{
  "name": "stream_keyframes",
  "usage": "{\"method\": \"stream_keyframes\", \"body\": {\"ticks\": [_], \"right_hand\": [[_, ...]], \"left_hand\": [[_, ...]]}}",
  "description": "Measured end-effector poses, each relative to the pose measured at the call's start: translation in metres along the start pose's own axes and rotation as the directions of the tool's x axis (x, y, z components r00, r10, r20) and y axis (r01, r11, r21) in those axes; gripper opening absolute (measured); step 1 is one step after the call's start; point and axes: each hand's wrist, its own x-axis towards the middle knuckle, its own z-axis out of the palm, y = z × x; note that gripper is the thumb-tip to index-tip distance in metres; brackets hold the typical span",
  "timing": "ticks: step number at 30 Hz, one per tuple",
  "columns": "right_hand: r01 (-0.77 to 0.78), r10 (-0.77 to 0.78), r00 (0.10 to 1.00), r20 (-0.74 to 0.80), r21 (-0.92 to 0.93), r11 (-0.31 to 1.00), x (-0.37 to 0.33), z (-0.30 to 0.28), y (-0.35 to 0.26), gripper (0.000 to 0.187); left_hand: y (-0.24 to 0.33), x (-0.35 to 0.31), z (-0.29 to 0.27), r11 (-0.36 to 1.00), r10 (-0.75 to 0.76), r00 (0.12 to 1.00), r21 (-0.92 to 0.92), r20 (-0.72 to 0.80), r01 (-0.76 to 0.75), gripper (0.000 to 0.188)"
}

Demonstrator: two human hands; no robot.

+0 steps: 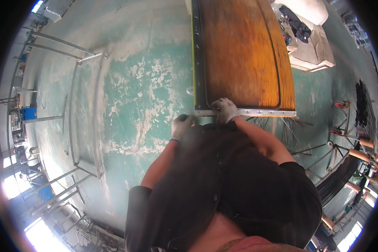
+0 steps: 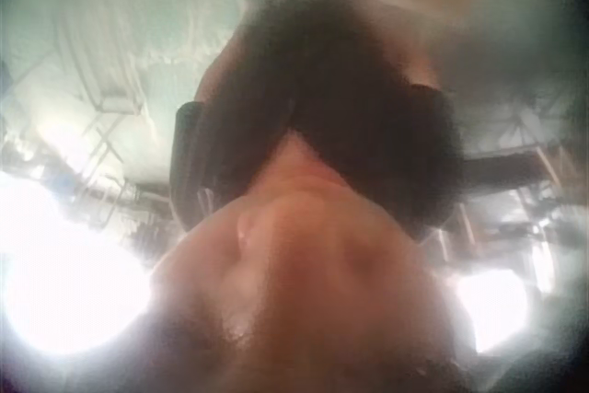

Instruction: The person feeds long metal rods into a bending machine, bends them, and removes the finished pieces. They then measure a rod on a wooden table and adjust the machine's bending arm using a wrench.

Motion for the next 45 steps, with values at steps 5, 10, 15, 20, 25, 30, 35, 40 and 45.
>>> {"method": "stream_keyframes", "body": {"ticks": [5,10,15,20,25,30,35,40,45], "right_hand": [[-0.291,0.249,0.956,0.152,0.441,0.849,0.01,-0.017,-0.03,0.035],[-0.516,0.273,0.846,0.458,0.833,0.2,0.015,-0.063,-0.057,0.054],[-0.481,0.391,0.844,0.367,0.84,0.25,0.001,-0.074,-0.034,0.051],[-0.469,0.661,0.731,0.168,0.828,0.308,0.008,-0.041,0.061,0.058],[-0.602,0.778,0.624,-0.069,0.591,0.536,-0.003,-0.092,0.113,0.063],[-0.564,0.654,0.75,-0.099,0.422,0.71,-0.004,-0.1,0.158,0.063],[-0.594,0.594,0.729,-0.342,0.116,0.796,-0.014,-0.115,0.172,0.063],[-0.825,0.674,0.551,-0.492,-0.201,0.528,-0.062,-0.145,0.221,0.049],[-0.833,0.794,0.539,-0.28,-0.036,0.552,-0.053,-0.166,0.249,0.046]], "left_hand": [[0.06,-0.002,0.009,0.987,0.052,0.991,-0.155,0.125,-0.032,0.056],[0.124,-0.007,0.037,0.955,0.238,0.946,-0.232,0.219,-0.187,0.057],[0.139,-0.011,0.05,0.945,0.26,0.908,-0.279,0.328,-0.17,0.05],[0.113,0.011,0.075,0.958,0.23,0.93,-0.235,0.288,-0.164,0.045],[0.065,0.04,0.075,0.988,0.149,0.973,0.01,0.174,-0.153,0.047],[0.035,0.053,0.082,0.974,0.19,0.979,0.107,0.071,-0.197,0.044],[0.066,0.036,0.096,0.89,0.3,0.954,0.36,0.001,-0.28,0.044],[0.064,0.047,0.107,0.818,0.308,0.939,0.547,-0.151,-0.181,0.036],[0.086,0.053,0.121,0.765,0.221,0.956,0.642,-0.194,-0.047,0.039]]}}
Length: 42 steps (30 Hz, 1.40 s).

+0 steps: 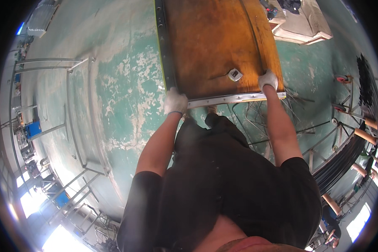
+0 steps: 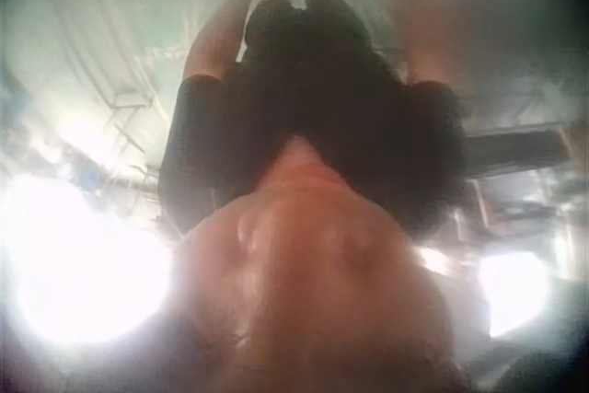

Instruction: The person feeds long metal rods into a bending machine, bends them, and removes the finished pieces. They then measure a rod on a wooden table and adjust the machine's bending arm using a wrench.

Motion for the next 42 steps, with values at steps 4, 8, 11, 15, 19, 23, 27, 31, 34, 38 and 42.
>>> {"method": "stream_keyframes", "body": {"ticks": [4,8,11,15,19,23,27,31,34,38,42], "right_hand": [[-0.074,0.068,0.997,0.034,0.239,0.968,0.007,-0.013,0.0,0.042],[0.077,-0.047,0.995,-0.083,0.414,0.907,-0.033,-0.051,-0.014,0.018],[0.276,-0.185,0.953,-0.241,0.427,0.861,-0.04,-0.052,0.002,0.006],[0.391,-0.319,0.918,-0.234,0.66,0.641,-0.071,-0.071,0.001,0.008],[0.337,-0.555,0.825,-0.104,0.88,0.335,-0.114,-0.109,-0.018,0.021],[0.491,-0.773,0.619,-0.14,0.837,0.241,-0.181,-0.157,-0.073,0.012],[0.69,-0.878,0.477,-0.029,0.631,0.354,-0.265,-0.183,-0.151,0.016],[0.824,-0.967,0.253,-0.022,0.528,0.204,-0.333,-0.151,-0.205,0.013],[0.851,-0.991,0.131,0.004,0.513,0.115,-0.402,-0.117,-0.26,0.014],[0.861,-0.991,-0.025,0.132,0.506,0.046,-0.486,-0.048,-0.325,0.01],[0.835,-0.968,-0.181,0.175,0.548,-0.057,-0.585,0.029,-0.381,0.009]], "left_hand": [[0.014,0.002,-0.002,0.996,-0.088,0.996,0.001,0.007,0.088,0.041],[0.003,0.0,0.0,0.987,-0.128,0.992,-0.095,-0.009,0.126,0.041],[-0.005,0.007,0.002,0.981,-0.109,0.993,-0.168,-0.039,0.101,0.043],[-0.039,0.013,0.019,0.916,-0.13,0.982,-0.396,-0.133,0.068,0.043],[-0.066,0.018,0.015,0.512,-0.205,0.978,-0.846,0.047,0.148,0.036],[-0.067,0.005,-0.059,0.445,0.001,0.999,-0.895,0.033,0.029,0.035],[-0.11,-0.012,-0.076,0.362,-0.103,0.979,-0.924,-0.173,-0.125,0.038],[-0.184,-0.076,-0.114,0.222,-0.165,0.972,-0.967,-0.167,-0.128,0.041],[-0.272,-0.137,-0.138,0.034,-0.131,0.987,-0.995,-0.096,-0.092,0.041],[-0.382,-0.236,-0.178,-0.176,-0.123,0.969,-0.957,-0.213,-0.232,0.043],[-0.453,-0.301,-0.217,-0.399,-0.072,0.914,-0.828,-0.399,-0.393,0.05]]}}
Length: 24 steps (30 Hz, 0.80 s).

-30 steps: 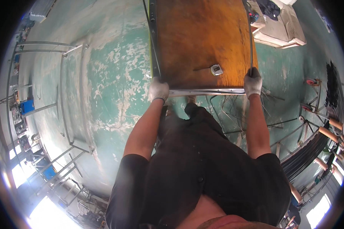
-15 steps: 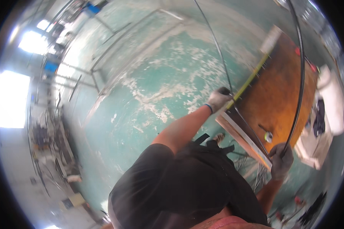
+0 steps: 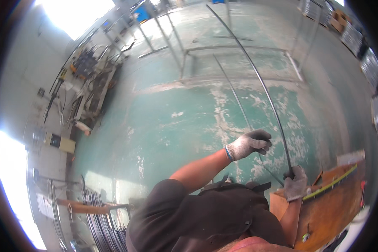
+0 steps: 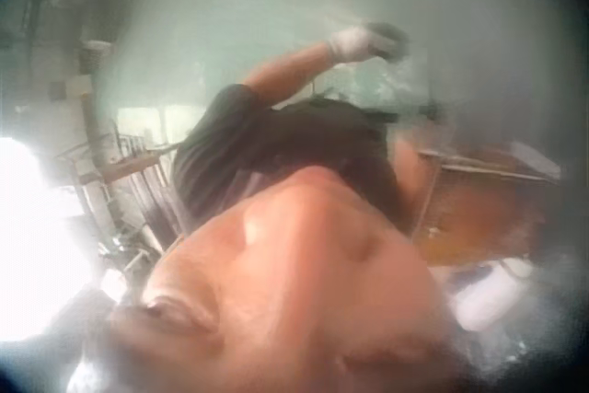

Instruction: The person feeds long metal rods into a bending machine, bends them, and removes the finished pieces. They then measure a rod on a wooden table and adjust the machine's bending arm using a wrench.

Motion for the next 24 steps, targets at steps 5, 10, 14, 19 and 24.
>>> {"method": "stream_keyframes", "body": {"ticks": [5,10,14,19,24], "right_hand": [[0.194,-0.189,0.957,0.221,-0.002,0.981,0.077,0.126,-0.05,0.004],[0.21,-0.27,0.912,0.308,0.214,0.954,0.155,0.242,-0.08,0.012],[0.026,-0.237,0.848,0.474,0.409,0.912,0.219,0.324,-0.112,0.017],[-0.09,-0.332,0.785,0.524,0.625,0.775,0.301,0.443,-0.198,0.022],[-0.323,-0.359,0.769,0.528,0.806,0.496,0.382,0.586,-0.328,0.009]], "left_hand": [[0.065,-0.023,-0.053,0.995,0.091,0.947,-0.011,-0.307,-0.099,0.033],[0.128,-0.046,-0.172,0.966,0.205,0.822,-0.027,-0.532,-0.258,0.016],[0.22,-0.096,-0.247,0.943,0.241,0.59,0.043,-0.771,-0.329,0.015],[0.326,-0.163,-0.32,0.887,0.372,0.381,0.204,-0.846,-0.414,0.024],[0.382,-0.232,-0.403,0.862,0.376,0.243,0.241,-0.894,-0.446,0.031]]}}
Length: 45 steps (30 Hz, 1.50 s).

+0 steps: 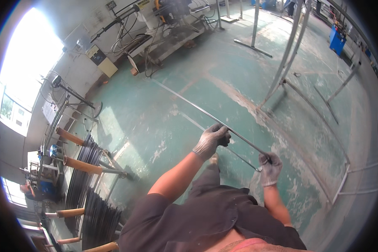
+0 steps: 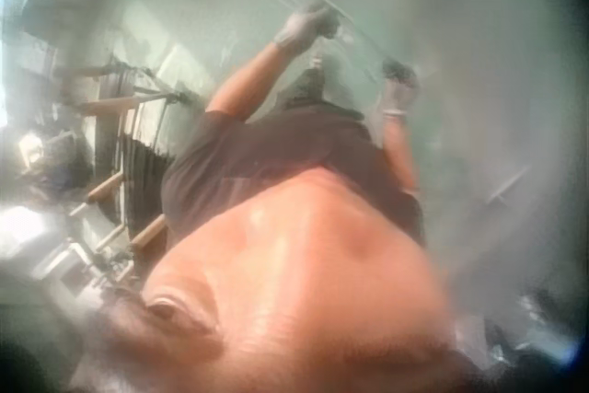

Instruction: The person feeds long metal rods into a bending machine, bends them, and removes the finished pieces. They then measure a rod on a wooden table and adjust the machine's bending arm using a wrench.

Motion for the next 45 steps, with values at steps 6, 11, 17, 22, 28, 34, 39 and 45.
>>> {"method": "stream_keyframes", "body": {"ticks": [6,11,17,22,28,34,39,45], "right_hand": [[-0.007,-0.003,0.999,-0.038,-0.263,0.965,0.186,0.079,0.046,0.021],[0.052,-0.066,0.997,-0.032,-0.321,0.946,0.285,0.148,0.039,0.027],[0.081,-0.087,0.996,-0.004,-0.308,0.948,0.442,0.21,0.043,0.024],[0.078,-0.09,0.996,-0.025,-0.31,0.947,0.598,0.241,0.076,0.024],[0.084,-0.095,0.995,0.006,-0.522,0.849,0.794,0.283,0.078,0.025],[0.179,-0.212,0.977,0.004,-0.551,0.815,0.986,0.316,0.075,0.027],[0.234,-0.317,0.948,-0.037,-0.596,0.768,1.148,0.339,0.074,0.024],[0.244,-0.39,0.915,-0.107,-0.625,0.742,1.299,0.373,0.046,0.018]], "left_hand": [[0.024,0.134,-0.094,0.999,-0.051,0.98,-0.002,-0.191,0.052,0.033],[0.054,0.205,-0.155,0.973,-0.228,0.921,-0.029,-0.316,0.231,0.033],[0.107,0.323,-0.211,0.972,-0.196,0.852,0.016,-0.485,0.233,0.029],[0.119,0.438,-0.237,0.963,-0.252,0.753,-0.079,-0.608,0.258,0.026],[0.195,0.564,-0.205,0.964,-0.226,0.789,-0.016,-0.572,0.265,0.031],[0.253,0.709,-0.216,0.984,-0.151,0.778,-0.016,-0.609,0.179,0.028],[0.2,0.866,-0.297,0.963,-0.13,0.838,0.136,-0.53,0.235,0.023],[0.369,1.019,-0.268,0.964,-0.242,0.814,-0.034,-0.528,0.264,0.022]]}}
